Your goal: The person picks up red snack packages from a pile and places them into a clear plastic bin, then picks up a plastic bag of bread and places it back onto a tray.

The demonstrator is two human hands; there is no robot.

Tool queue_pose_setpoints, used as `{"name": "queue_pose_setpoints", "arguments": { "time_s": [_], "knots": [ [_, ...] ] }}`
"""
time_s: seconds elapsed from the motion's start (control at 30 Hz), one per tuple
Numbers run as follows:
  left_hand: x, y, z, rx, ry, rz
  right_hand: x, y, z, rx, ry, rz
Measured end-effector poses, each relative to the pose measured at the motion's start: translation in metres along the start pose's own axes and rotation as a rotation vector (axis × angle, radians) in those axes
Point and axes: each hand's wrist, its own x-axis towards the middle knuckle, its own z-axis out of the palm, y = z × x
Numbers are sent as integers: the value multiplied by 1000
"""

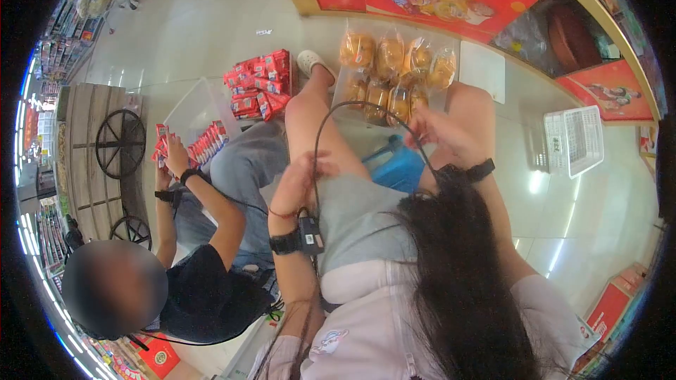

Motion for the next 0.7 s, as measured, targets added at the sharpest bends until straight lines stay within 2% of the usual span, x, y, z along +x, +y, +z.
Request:
{"name": "queue_pose_setpoints", "arguments": {
  "time_s": [0.07,0.1,0.2,0.23,0.33,0.37,0.43,0.47,0.5,0.53,0.6,0.63,0.7],
  "knots": [
    [-5,14,17,291,-184,-43,-28,-28,16,-223,-198,59],
    [-7,25,35,386,-115,-105,-38,-31,22,-329,-295,92],
    [-10,39,51,465,-7,-60,-51,-19,16,-132,-245,-80],
    [-10,46,54,505,46,11,-51,-15,13,-89,-176,-161],
    [-9,93,75,246,174,145,-59,-26,13,415,-411,-401],
    [-5,106,78,218,159,212,-60,-28,17,548,-681,-522],
    [8,130,80,161,124,350,-45,-47,13,230,-1155,-617],
    [20,134,80,281,214,407,-38,-59,12,52,-1381,-648],
    [36,133,80,399,300,467,-36,-72,15,-66,-1416,-585],
    [49,134,84,517,381,529,-40,-53,10,79,-1210,-468],
    [67,116,108,177,433,480,-33,-37,14,134,-805,-561],
    [84,95,105,125,453,459,-29,-29,19,266,-728,-549],
    [127,22,79,273,500,341,-17,-12,28,551,-583,-505]
  ]
}}
